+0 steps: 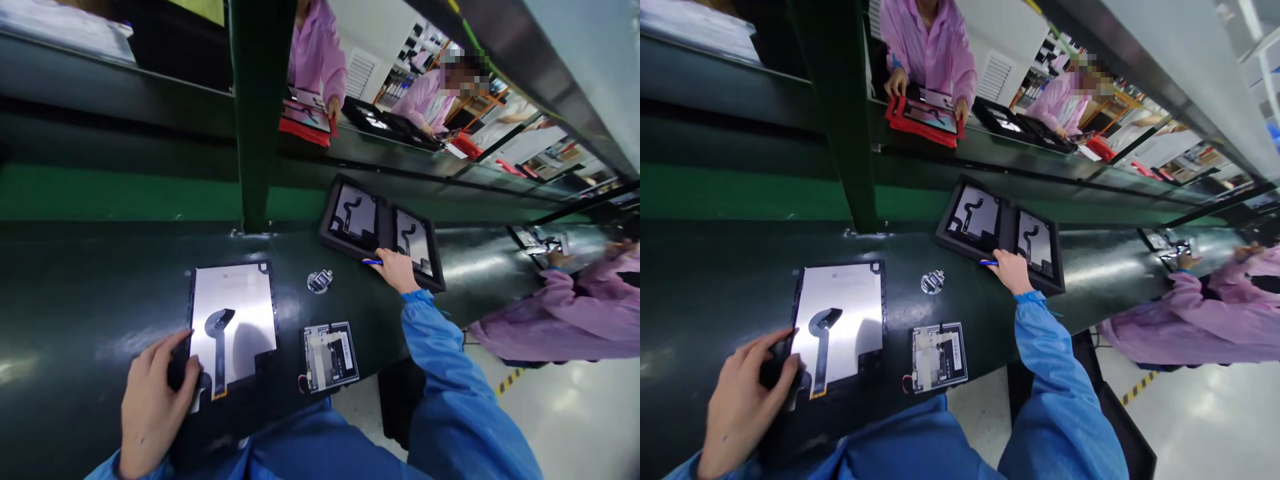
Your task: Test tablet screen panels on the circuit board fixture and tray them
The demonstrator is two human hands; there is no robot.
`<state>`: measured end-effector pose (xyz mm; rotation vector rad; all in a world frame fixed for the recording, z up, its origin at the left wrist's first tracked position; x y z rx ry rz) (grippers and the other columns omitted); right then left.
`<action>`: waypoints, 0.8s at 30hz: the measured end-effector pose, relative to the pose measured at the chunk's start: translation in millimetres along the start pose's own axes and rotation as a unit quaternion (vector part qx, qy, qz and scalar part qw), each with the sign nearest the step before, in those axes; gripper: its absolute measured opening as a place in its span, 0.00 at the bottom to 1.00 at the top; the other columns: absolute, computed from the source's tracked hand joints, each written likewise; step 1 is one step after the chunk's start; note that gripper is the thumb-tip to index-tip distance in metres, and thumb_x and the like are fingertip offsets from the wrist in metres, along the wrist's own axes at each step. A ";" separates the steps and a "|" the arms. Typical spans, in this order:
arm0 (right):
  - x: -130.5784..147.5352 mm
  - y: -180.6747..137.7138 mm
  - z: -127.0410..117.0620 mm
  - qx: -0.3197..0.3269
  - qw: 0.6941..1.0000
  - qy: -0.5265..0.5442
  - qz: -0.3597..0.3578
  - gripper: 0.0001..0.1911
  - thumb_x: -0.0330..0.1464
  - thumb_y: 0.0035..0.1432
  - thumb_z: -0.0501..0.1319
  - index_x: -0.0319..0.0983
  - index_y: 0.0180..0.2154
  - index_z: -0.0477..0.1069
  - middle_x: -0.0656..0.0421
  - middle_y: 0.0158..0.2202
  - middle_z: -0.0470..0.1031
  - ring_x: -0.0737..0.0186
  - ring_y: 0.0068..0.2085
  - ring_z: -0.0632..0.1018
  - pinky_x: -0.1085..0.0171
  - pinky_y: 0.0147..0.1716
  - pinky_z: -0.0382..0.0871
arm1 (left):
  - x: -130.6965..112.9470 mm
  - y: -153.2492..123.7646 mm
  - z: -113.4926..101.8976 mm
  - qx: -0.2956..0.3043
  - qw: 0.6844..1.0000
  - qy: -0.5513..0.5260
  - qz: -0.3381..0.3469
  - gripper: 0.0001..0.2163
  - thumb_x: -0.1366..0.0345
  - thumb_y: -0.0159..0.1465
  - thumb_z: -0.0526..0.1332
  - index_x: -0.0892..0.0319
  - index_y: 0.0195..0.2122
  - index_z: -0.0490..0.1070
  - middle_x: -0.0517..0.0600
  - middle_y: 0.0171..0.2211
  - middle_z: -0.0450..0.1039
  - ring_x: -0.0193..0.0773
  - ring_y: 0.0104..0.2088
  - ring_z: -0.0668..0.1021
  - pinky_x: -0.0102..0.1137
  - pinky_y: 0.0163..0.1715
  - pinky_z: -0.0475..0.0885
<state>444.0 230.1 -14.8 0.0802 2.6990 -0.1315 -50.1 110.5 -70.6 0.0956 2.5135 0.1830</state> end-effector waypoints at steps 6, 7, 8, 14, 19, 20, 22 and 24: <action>22.7 -102.3 14.3 -0.050 0.992 0.052 0.100 0.29 0.54 0.69 0.47 0.37 0.43 0.72 0.50 0.39 0.79 0.54 0.35 0.78 0.62 0.26 0.46 | -13.8 2.0 -2.5 0.031 0.997 0.049 0.041 0.20 0.59 0.72 0.50 0.65 0.60 0.64 0.65 0.57 0.66 0.59 0.55 0.69 0.49 0.54 0.66; 24.3 -114.2 15.7 -0.065 0.990 0.063 0.112 0.28 0.54 0.68 0.48 0.38 0.43 0.72 0.50 0.38 0.79 0.53 0.35 0.78 0.62 0.26 0.46 | -15.5 5.9 -5.5 0.031 0.997 0.054 0.045 0.21 0.59 0.72 0.50 0.65 0.60 0.64 0.65 0.58 0.65 0.59 0.56 0.69 0.49 0.55 0.65; 25.6 -124.1 16.4 -0.076 0.987 0.071 0.121 0.27 0.54 0.68 0.50 0.38 0.42 0.73 0.51 0.38 0.79 0.53 0.35 0.78 0.62 0.26 0.46 | -17.2 11.2 -9.1 0.026 0.997 0.055 0.050 0.21 0.59 0.71 0.51 0.64 0.61 0.65 0.65 0.58 0.65 0.59 0.56 0.69 0.48 0.55 0.65; 33.5 -157.6 -26.0 -0.183 0.959 0.170 0.132 0.22 0.50 0.67 0.54 0.40 0.39 0.75 0.52 0.37 0.79 0.52 0.36 0.78 0.60 0.28 0.57 | -26.9 53.3 -3.6 0.088 0.985 0.071 0.128 0.18 0.61 0.68 0.54 0.66 0.54 0.71 0.63 0.50 0.71 0.55 0.48 0.72 0.47 0.51 0.69; 76.1 -180.6 -92.3 -0.344 0.832 0.431 0.068 0.21 0.40 0.68 0.46 0.39 0.37 0.75 0.51 0.41 0.78 0.53 0.41 0.78 0.55 0.41 0.69 | -31.9 75.3 10.7 0.104 0.983 0.035 0.146 0.11 0.69 0.65 0.57 0.62 0.46 0.74 0.59 0.45 0.72 0.50 0.46 0.74 0.41 0.47 0.71; 89.3 -181.2 -98.0 -0.345 0.797 0.494 0.053 0.22 0.41 0.68 0.45 0.39 0.35 0.74 0.52 0.36 0.77 0.55 0.37 0.77 0.56 0.37 0.70 | -33.0 77.7 11.0 0.102 0.984 0.018 0.141 0.09 0.68 0.65 0.57 0.62 0.43 0.75 0.58 0.44 0.73 0.49 0.45 0.74 0.41 0.46 0.71; 120.1 -175.8 -100.5 -0.291 0.737 0.608 0.035 0.22 0.42 0.67 0.46 0.40 0.33 0.73 0.57 0.28 0.74 0.61 0.27 0.74 0.61 0.28 0.67 | -36.0 80.4 8.5 0.101 0.987 -0.019 0.121 0.07 0.66 0.66 0.59 0.61 0.39 0.75 0.56 0.40 0.76 0.46 0.41 0.76 0.39 0.44 0.71; 155.8 -166.4 -97.0 -0.188 0.691 0.697 0.027 0.15 0.42 0.66 0.52 0.41 0.39 0.73 0.61 0.28 0.75 0.66 0.24 0.72 0.64 0.24 0.66 | -41.9 78.8 3.1 0.105 0.987 -0.082 0.092 0.06 0.65 0.66 0.60 0.61 0.38 0.75 0.53 0.34 0.78 0.42 0.36 0.79 0.35 0.39 0.72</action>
Point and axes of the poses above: each hand's wrist, its own y-axis towards the middle knuckle, its own z-axis out of the palm, x = y × z, the point moved 6 cm from there along y, towards the middle knuckle
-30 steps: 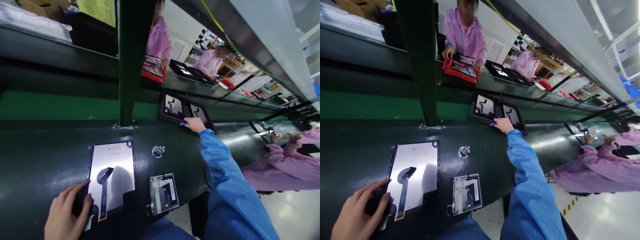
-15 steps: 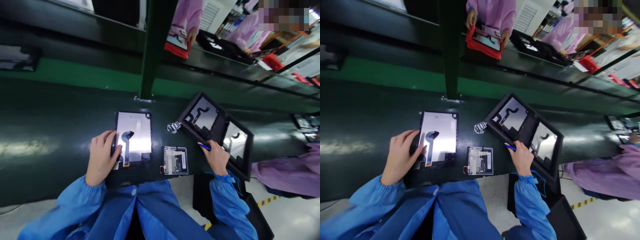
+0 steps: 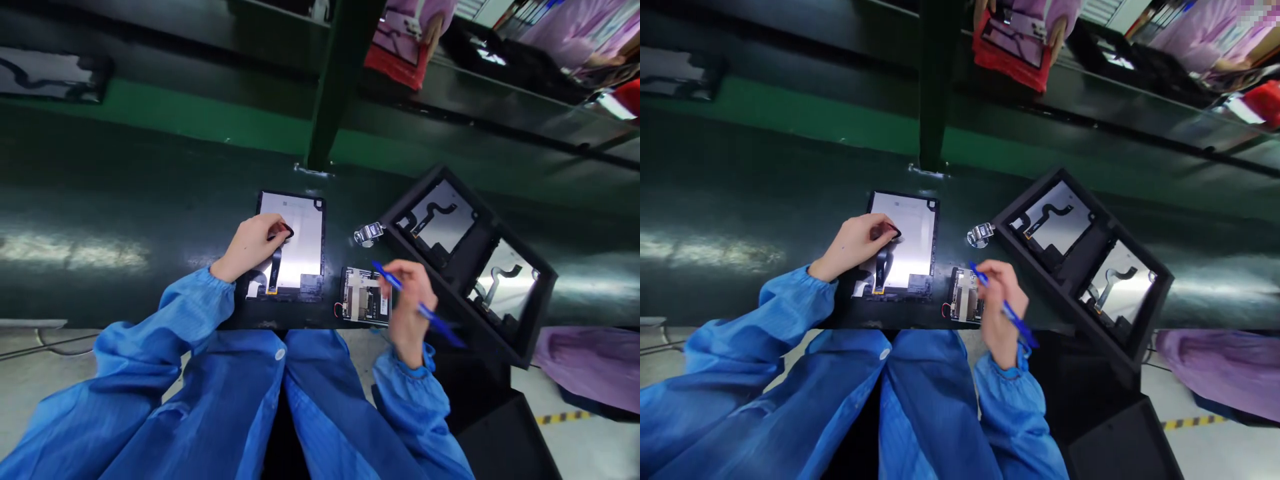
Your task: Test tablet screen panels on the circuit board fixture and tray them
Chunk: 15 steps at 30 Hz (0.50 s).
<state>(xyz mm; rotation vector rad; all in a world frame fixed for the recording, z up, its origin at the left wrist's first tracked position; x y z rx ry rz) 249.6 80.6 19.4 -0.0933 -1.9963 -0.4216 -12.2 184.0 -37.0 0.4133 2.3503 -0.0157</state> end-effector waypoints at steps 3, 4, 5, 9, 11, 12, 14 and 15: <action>-3.5 -8.6 52.3 0.132 0.980 0.091 0.114 0.17 0.43 0.67 0.55 0.43 0.52 0.69 0.61 0.35 0.79 0.68 0.24 0.75 0.67 0.24 0.68 | -23.9 -11.3 -6.7 -0.027 0.995 -0.101 0.010 0.06 0.67 0.64 0.61 0.61 0.39 0.75 0.50 0.33 0.80 0.38 0.33 0.81 0.31 0.36 0.75; -3.0 -12.5 65.6 0.173 0.968 0.116 0.139 0.18 0.45 0.68 0.54 0.42 0.51 0.70 0.61 0.32 0.79 0.69 0.24 0.75 0.68 0.23 0.67 | -35.2 -17.7 -8.7 -0.046 0.992 -0.109 0.035 0.06 0.68 0.64 0.61 0.61 0.40 0.75 0.50 0.34 0.81 0.37 0.34 0.82 0.30 0.37 0.75; -2.0 -16.4 75.3 0.203 0.957 0.138 0.157 0.20 0.47 0.68 0.53 0.41 0.49 0.71 0.61 0.29 0.78 0.69 0.23 0.75 0.69 0.21 0.66 | -47.4 -25.4 -10.6 -0.071 0.990 -0.098 0.069 0.06 0.69 0.65 0.61 0.61 0.40 0.76 0.50 0.35 0.81 0.37 0.35 0.82 0.30 0.39 0.76; 1.2 -26.4 84.7 0.233 0.937 0.189 0.177 0.19 0.50 0.62 0.61 0.40 0.38 0.72 0.64 0.24 0.75 0.69 0.23 0.74 0.70 0.21 0.64 | -87.2 -62.9 -7.1 -0.170 0.961 0.006 0.219 0.07 0.73 0.67 0.60 0.60 0.40 0.77 0.52 0.36 0.82 0.38 0.37 0.83 0.30 0.40 0.77; 1.0 -32.1 84.3 0.268 0.928 0.183 0.185 0.19 0.49 0.58 0.65 0.40 0.33 0.70 0.65 0.21 0.72 0.70 0.21 0.71 0.69 0.21 0.63 | -94.0 -77.9 -1.0 -0.194 0.945 0.016 0.262 0.07 0.75 0.67 0.62 0.59 0.43 0.77 0.53 0.37 0.82 0.39 0.37 0.83 0.32 0.39 0.78; 0.7 -35.3 83.8 0.290 0.921 0.177 0.189 0.19 0.49 0.58 0.66 0.40 0.30 0.69 0.66 0.19 0.71 0.71 0.20 0.69 0.69 0.21 0.62 | -94.3 -83.1 2.3 -0.196 0.942 0.011 0.271 0.08 0.75 0.66 0.62 0.59 0.45 0.76 0.54 0.37 0.82 0.39 0.37 0.83 0.32 0.39 0.78; -0.7 -40.8 80.0 0.310 0.916 0.170 0.192 0.21 0.49 0.59 0.65 0.41 0.27 0.66 0.67 0.18 0.67 0.71 0.20 0.66 0.69 0.21 0.60 | -90.9 -90.4 8.0 -0.195 0.942 0.000 0.273 0.10 0.77 0.65 0.63 0.60 0.45 0.76 0.55 0.38 0.81 0.40 0.37 0.82 0.33 0.39 0.78; -2.1 -42.8 76.5 0.304 0.918 0.167 0.190 0.21 0.49 0.60 0.63 0.41 0.27 0.66 0.67 0.18 0.66 0.71 0.20 0.65 0.68 0.22 0.59 | -88.8 -93.1 11.1 -0.188 0.944 0.000 0.272 0.10 0.77 0.65 0.63 0.60 0.45 0.76 0.55 0.38 0.81 0.40 0.37 0.82 0.33 0.38 0.78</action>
Point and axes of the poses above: each hand's wrist, its own y-axis towards the middle knuckle, its own z-axis out of the palm, x = y × z, the point moved 6 cm from there along y, towards the middle knuckle
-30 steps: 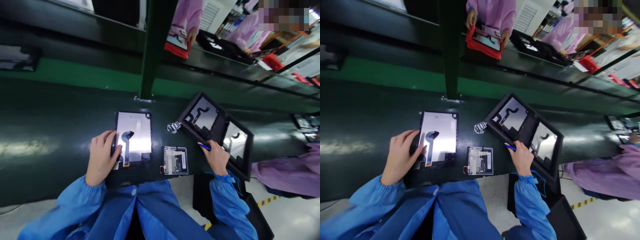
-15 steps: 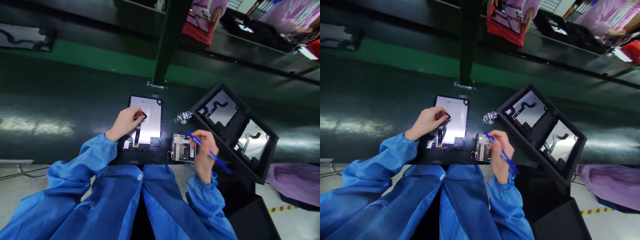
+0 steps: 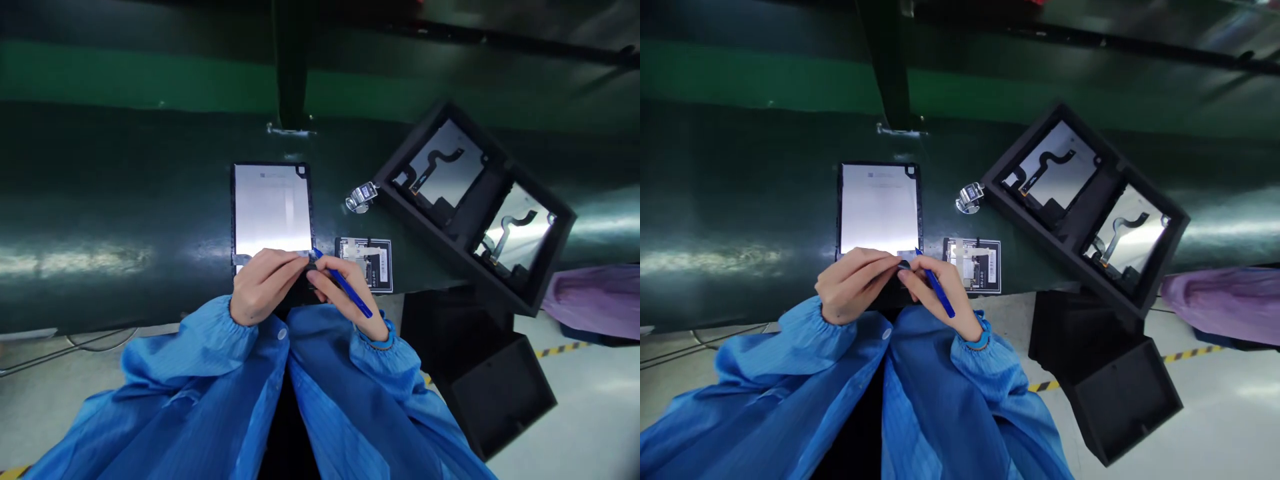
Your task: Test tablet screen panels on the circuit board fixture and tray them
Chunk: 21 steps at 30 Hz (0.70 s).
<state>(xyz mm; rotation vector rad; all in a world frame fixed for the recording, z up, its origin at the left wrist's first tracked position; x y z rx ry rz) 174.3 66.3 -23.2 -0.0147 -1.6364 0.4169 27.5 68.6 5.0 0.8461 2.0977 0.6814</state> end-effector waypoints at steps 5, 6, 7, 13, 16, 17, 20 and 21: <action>-15.7 -17.5 -15.7 -0.077 0.993 -0.086 -0.004 0.18 0.46 0.64 0.61 0.40 0.28 0.68 0.67 0.20 0.64 0.71 0.23 0.64 0.68 0.25 0.58 | -13.8 -13.3 11.9 0.090 0.991 0.002 0.104 0.06 0.75 0.66 0.62 0.58 0.40 0.77 0.54 0.38 0.82 0.43 0.40 0.81 0.36 0.36 0.76; -19.0 -20.1 -18.8 -0.090 0.990 -0.111 -0.008 0.18 0.46 0.64 0.61 0.40 0.28 0.68 0.66 0.21 0.65 0.70 0.23 0.64 0.68 0.25 0.59 | -15.9 -12.7 15.0 0.117 0.987 -0.006 0.112 0.06 0.74 0.67 0.62 0.59 0.38 0.77 0.54 0.38 0.82 0.43 0.40 0.81 0.36 0.36 0.76; -21.5 -22.3 -21.9 -0.103 0.986 -0.132 -0.014 0.18 0.46 0.63 0.62 0.40 0.28 0.68 0.66 0.21 0.66 0.70 0.24 0.65 0.68 0.26 0.59 | -16.2 -10.4 18.8 0.150 0.983 -0.020 0.101 0.05 0.73 0.67 0.62 0.59 0.37 0.77 0.54 0.38 0.81 0.43 0.39 0.81 0.36 0.36 0.76; -15.7 -25.4 -39.6 -0.162 0.967 -0.185 -0.072 0.18 0.46 0.62 0.64 0.41 0.27 0.69 0.66 0.22 0.68 0.70 0.23 0.67 0.68 0.25 0.60 | 0.3 17.5 36.0 0.229 0.946 -0.181 -0.138 0.09 0.64 0.65 0.66 0.59 0.45 0.79 0.54 0.43 0.81 0.40 0.41 0.81 0.34 0.43 0.78; -7.5 -22.5 -41.8 -0.168 0.961 -0.195 -0.105 0.16 0.44 0.63 0.65 0.41 0.28 0.70 0.66 0.22 0.69 0.71 0.23 0.67 0.68 0.25 0.60 | 2.2 26.5 42.1 0.221 0.945 -0.181 -0.158 0.05 0.67 0.65 0.65 0.58 0.40 0.80 0.50 0.39 0.82 0.38 0.38 0.82 0.31 0.40 0.78; -6.3 -21.5 -42.6 -0.167 0.960 -0.198 -0.109 0.15 0.43 0.63 0.64 0.41 0.28 0.70 0.67 0.21 0.69 0.71 0.23 0.68 0.68 0.25 0.61 | 1.9 28.3 43.5 0.217 0.949 -0.174 -0.152 0.04 0.68 0.65 0.65 0.58 0.39 0.80 0.49 0.38 0.82 0.38 0.38 0.82 0.31 0.40 0.78; -7.8 -20.6 -50.6 -0.163 0.952 -0.230 -0.116 0.14 0.43 0.65 0.62 0.42 0.30 0.71 0.66 0.23 0.72 0.69 0.24 0.71 0.67 0.28 0.66 | 4.6 29.6 46.4 0.201 0.955 -0.154 -0.151 0.04 0.69 0.64 0.65 0.59 0.38 0.80 0.49 0.38 0.82 0.38 0.38 0.82 0.32 0.42 0.78; -9.3 -21.6 -56.2 -0.166 0.944 -0.257 -0.125 0.12 0.43 0.66 0.62 0.43 0.33 0.72 0.64 0.25 0.75 0.67 0.26 0.74 0.66 0.31 0.69 | 6.3 29.0 47.5 0.198 0.957 -0.146 -0.154 0.05 0.70 0.63 0.65 0.59 0.39 0.80 0.50 0.38 0.82 0.38 0.39 0.82 0.32 0.43 0.78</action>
Point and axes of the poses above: each hand's wrist, its own y-axis towards the middle knuckle, its own z-axis out of the palm, x = y × z, the point moved 6 cm from there along y, towards the middle knuckle
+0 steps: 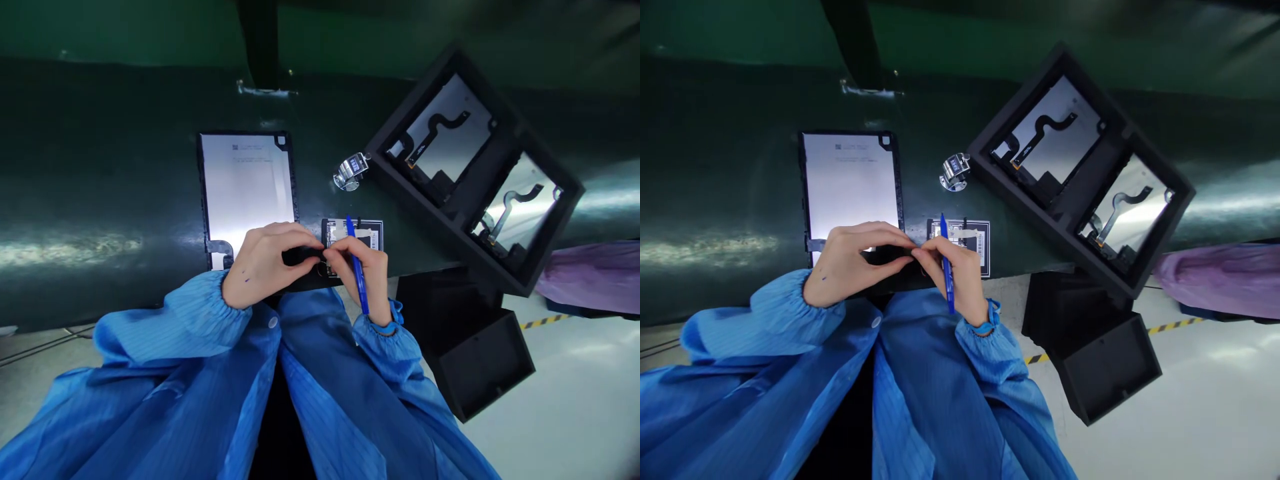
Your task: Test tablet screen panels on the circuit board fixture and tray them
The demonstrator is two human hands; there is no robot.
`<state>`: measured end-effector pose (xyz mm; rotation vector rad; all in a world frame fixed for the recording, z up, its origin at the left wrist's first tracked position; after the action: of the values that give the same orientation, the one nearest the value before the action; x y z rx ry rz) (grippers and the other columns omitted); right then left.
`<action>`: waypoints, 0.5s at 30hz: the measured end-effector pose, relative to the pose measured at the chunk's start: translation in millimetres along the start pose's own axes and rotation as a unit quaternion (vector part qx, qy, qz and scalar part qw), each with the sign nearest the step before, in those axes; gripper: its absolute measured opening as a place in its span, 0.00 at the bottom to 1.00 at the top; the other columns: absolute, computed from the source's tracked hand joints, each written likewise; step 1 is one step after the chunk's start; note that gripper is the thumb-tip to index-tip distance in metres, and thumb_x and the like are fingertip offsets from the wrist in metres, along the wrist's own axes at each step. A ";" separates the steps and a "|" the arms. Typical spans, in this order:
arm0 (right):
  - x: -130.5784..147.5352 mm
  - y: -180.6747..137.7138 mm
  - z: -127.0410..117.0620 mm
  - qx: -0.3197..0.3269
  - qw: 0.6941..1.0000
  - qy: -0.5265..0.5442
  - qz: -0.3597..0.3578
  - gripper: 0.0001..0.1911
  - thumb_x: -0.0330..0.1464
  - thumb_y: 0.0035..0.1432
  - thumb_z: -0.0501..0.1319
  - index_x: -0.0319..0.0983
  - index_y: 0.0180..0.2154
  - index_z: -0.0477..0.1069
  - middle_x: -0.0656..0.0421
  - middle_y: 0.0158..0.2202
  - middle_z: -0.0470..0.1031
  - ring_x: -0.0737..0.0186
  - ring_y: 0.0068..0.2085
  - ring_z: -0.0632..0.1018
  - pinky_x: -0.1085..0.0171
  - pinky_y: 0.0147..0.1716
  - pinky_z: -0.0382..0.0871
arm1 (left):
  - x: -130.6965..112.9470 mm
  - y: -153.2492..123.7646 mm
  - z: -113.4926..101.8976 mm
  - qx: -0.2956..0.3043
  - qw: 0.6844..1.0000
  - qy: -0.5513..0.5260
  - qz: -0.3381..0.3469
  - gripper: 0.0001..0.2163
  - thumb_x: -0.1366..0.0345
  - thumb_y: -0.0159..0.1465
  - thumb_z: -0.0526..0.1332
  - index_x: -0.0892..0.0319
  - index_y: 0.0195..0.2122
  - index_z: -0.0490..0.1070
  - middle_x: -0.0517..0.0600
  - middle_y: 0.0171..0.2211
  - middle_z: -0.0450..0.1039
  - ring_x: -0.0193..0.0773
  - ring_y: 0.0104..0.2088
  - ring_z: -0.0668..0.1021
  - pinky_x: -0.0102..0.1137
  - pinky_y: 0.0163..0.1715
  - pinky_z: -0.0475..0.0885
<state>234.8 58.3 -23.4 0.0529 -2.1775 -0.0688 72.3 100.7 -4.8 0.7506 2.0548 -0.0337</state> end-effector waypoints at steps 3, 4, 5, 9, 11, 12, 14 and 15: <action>-19.1 -2.1 -13.8 -0.007 0.993 -0.104 -0.052 0.15 0.44 0.62 0.65 0.44 0.48 0.72 0.56 0.48 0.80 0.54 0.50 0.79 0.55 0.52 0.72 | 8.0 0.0 3.3 -0.007 0.999 0.040 -0.006 0.06 0.70 0.63 0.65 0.61 0.39 0.80 0.52 0.40 0.82 0.39 0.39 0.83 0.32 0.42 0.78; -27.1 -2.9 -16.1 0.000 0.989 -0.131 -0.063 0.22 0.45 0.61 0.65 0.44 0.53 0.69 0.54 0.57 0.76 0.49 0.59 0.74 0.50 0.60 0.68 | 10.7 0.0 5.1 -0.007 0.998 0.056 -0.005 0.06 0.70 0.63 0.64 0.61 0.39 0.80 0.52 0.39 0.82 0.39 0.38 0.82 0.32 0.41 0.78; -35.2 -3.6 -16.5 0.014 0.986 -0.149 -0.068 0.28 0.46 0.61 0.65 0.44 0.58 0.65 0.53 0.63 0.70 0.47 0.65 0.69 0.45 0.65 0.62 | 13.4 0.0 7.2 -0.006 0.998 0.070 -0.004 0.06 0.70 0.63 0.64 0.61 0.39 0.80 0.52 0.39 0.82 0.39 0.38 0.82 0.32 0.40 0.78; -51.0 -2.2 -8.8 0.034 0.983 -0.169 -0.063 0.31 0.48 0.63 0.61 0.45 0.63 0.59 0.52 0.70 0.60 0.47 0.70 0.62 0.40 0.70 0.48 | 21.8 0.9 17.2 0.006 0.992 0.125 -0.005 0.06 0.69 0.64 0.63 0.61 0.39 0.81 0.52 0.38 0.82 0.40 0.37 0.82 0.32 0.36 0.78; -48.9 0.9 -2.6 0.029 0.983 -0.168 -0.062 0.30 0.48 0.64 0.61 0.44 0.62 0.60 0.51 0.69 0.61 0.48 0.70 0.62 0.41 0.71 0.47 | 24.0 1.6 21.7 0.014 0.989 0.148 -0.002 0.06 0.69 0.64 0.63 0.61 0.39 0.81 0.52 0.38 0.81 0.41 0.37 0.82 0.32 0.35 0.77; -47.1 2.7 0.4 0.028 0.984 -0.166 -0.062 0.30 0.49 0.64 0.61 0.44 0.61 0.60 0.51 0.69 0.61 0.48 0.70 0.62 0.42 0.71 0.47 | 24.4 1.9 23.2 0.015 0.988 0.156 0.002 0.06 0.69 0.64 0.63 0.61 0.39 0.81 0.52 0.38 0.81 0.41 0.37 0.82 0.32 0.35 0.77; -44.8 6.0 5.5 0.030 0.984 -0.164 -0.062 0.29 0.49 0.64 0.60 0.44 0.60 0.61 0.51 0.69 0.62 0.48 0.70 0.62 0.42 0.71 0.47 | 24.8 2.3 24.8 0.016 0.986 0.166 0.007 0.06 0.70 0.64 0.64 0.62 0.39 0.81 0.52 0.38 0.81 0.41 0.37 0.82 0.32 0.35 0.77; -44.5 7.2 7.2 0.030 0.984 -0.163 -0.063 0.29 0.50 0.64 0.60 0.44 0.60 0.62 0.52 0.69 0.62 0.48 0.70 0.62 0.41 0.71 0.47 | 25.0 2.4 24.9 0.015 0.985 0.170 0.007 0.06 0.71 0.63 0.64 0.62 0.39 0.81 0.52 0.38 0.81 0.42 0.37 0.82 0.32 0.35 0.77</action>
<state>254.1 68.6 -63.4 0.2281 -2.5011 -0.0890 82.6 107.5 -37.9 0.8346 2.3759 0.0752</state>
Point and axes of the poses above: each hand's wrist, its own y-axis towards the middle knuckle, its own z-axis out of the palm, x = y × z, the point moved 6 cm from there along y, towards the middle knuckle
